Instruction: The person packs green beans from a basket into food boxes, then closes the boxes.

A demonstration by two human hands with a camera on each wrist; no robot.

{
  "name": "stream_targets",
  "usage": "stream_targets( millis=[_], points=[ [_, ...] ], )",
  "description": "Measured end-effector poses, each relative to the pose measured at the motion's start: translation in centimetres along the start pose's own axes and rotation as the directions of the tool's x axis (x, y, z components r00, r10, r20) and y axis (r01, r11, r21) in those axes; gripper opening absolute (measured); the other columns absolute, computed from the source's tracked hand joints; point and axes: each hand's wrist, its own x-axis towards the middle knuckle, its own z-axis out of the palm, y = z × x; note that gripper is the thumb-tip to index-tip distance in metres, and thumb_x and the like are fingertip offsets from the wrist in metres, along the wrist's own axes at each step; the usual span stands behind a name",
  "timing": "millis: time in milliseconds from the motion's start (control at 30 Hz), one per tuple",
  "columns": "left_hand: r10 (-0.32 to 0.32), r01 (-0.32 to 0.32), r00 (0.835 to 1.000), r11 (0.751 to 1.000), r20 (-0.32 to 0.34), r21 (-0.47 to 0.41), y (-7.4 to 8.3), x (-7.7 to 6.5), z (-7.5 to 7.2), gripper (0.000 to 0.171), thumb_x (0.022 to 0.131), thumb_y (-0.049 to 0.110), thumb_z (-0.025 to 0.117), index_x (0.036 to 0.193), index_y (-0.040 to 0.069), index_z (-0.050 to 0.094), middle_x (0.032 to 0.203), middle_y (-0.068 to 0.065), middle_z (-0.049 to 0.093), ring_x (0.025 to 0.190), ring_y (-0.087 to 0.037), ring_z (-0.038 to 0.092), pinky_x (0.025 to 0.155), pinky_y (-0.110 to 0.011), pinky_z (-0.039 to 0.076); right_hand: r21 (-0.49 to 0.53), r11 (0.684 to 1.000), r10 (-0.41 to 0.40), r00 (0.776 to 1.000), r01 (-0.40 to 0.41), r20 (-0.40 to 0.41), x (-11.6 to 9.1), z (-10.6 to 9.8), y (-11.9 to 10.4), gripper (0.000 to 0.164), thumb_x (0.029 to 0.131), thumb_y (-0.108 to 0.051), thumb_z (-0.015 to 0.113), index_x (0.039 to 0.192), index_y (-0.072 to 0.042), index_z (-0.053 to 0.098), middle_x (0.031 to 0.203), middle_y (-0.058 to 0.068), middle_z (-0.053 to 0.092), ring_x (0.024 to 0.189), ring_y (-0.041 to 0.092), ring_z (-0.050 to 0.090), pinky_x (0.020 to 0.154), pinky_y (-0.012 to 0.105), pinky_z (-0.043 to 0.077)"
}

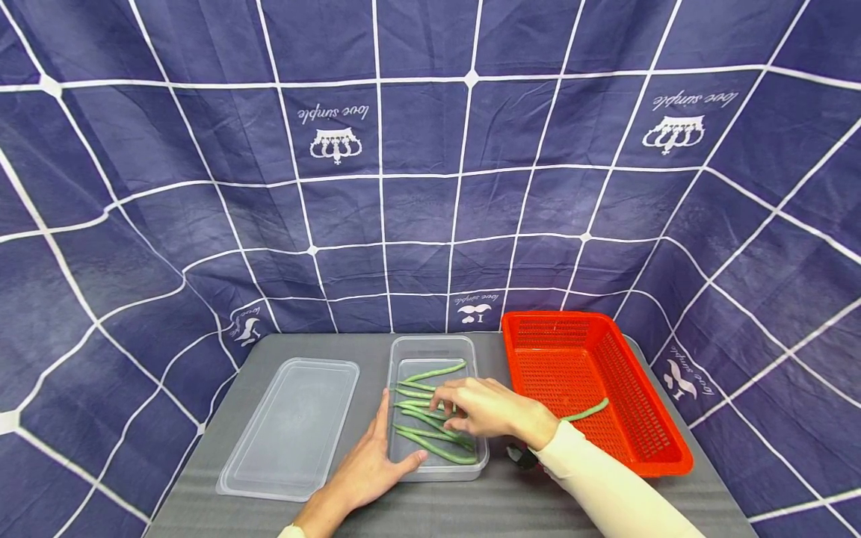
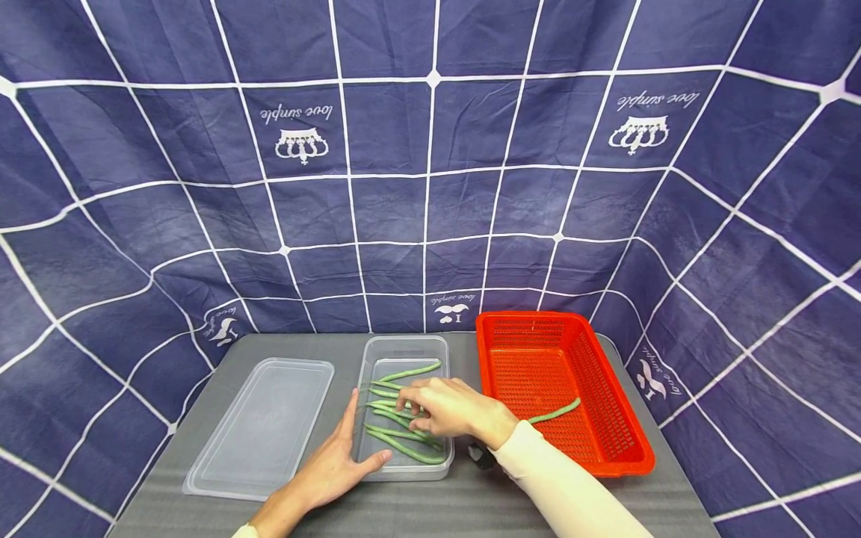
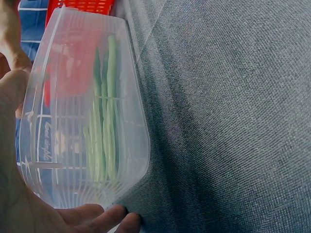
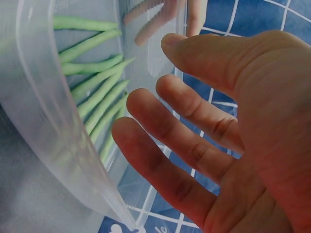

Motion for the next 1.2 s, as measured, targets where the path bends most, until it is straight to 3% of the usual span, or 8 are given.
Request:
stream_targets(
  millis=[167,600,967,1200],
  points=[
    [0.001,-0.001,1.000,1.000,0.000,-0.001,0.0,0.0,0.0,0.138,0.095,0.074,0.086,0.190,0.024,-0.001,0.184,-0.030,0.043,0.152,-0.059,0.063,0.114,-0.076,0.057,0.003,1.000,0.003,1.000,-0.003,-0.015,-0.7,-0.5,0.4,0.032,0.103,-0.024,0.092,0.132,-0.030,0.079,0.111,-0.007,0.080,0.088,-0.007,0.070,0.075,0.025,0.057],
    [0.013,-0.013,1.000,1.000,-0.014,0.004,0.0,0.0,0.2,0.137,0.094,0.072,0.087,0.190,0.023,0.002,0.181,-0.029,0.048,0.151,-0.057,0.064,0.112,-0.075,0.058,0.001,0.999,0.032,0.998,-0.032,-0.056,-2.8,-1.6,2.1,0.030,0.103,-0.019,0.091,0.129,-0.028,0.080,0.123,-0.011,0.080,0.107,0.012,0.080,0.085,0.029,0.063],
    [0.021,-0.021,0.999,1.000,-0.024,0.012,0.1,0.0,0.2,0.137,0.094,0.072,0.087,0.190,0.020,0.004,0.178,-0.031,0.051,0.147,-0.058,0.066,0.111,-0.075,0.059,-0.002,0.999,0.041,0.994,-0.041,-0.106,-4.8,-2.8,3.7,0.028,0.104,-0.019,0.090,0.131,-0.023,0.080,0.125,-0.002,0.080,0.109,0.015,0.082,0.095,0.036,0.068],
    [0.022,-0.022,0.999,1.000,-0.026,0.013,0.2,-0.1,-0.1,0.137,0.094,0.070,0.088,0.190,0.020,0.004,0.178,-0.030,0.051,0.148,-0.059,0.066,0.110,-0.076,0.059,0.021,0.999,0.047,0.990,-0.045,-0.130,-6.1,-3.5,5.0,0.026,0.104,-0.016,0.090,0.129,-0.017,0.081,0.121,0.000,0.080,0.093,0.013,0.074,0.087,0.027,0.062]
  ],
)
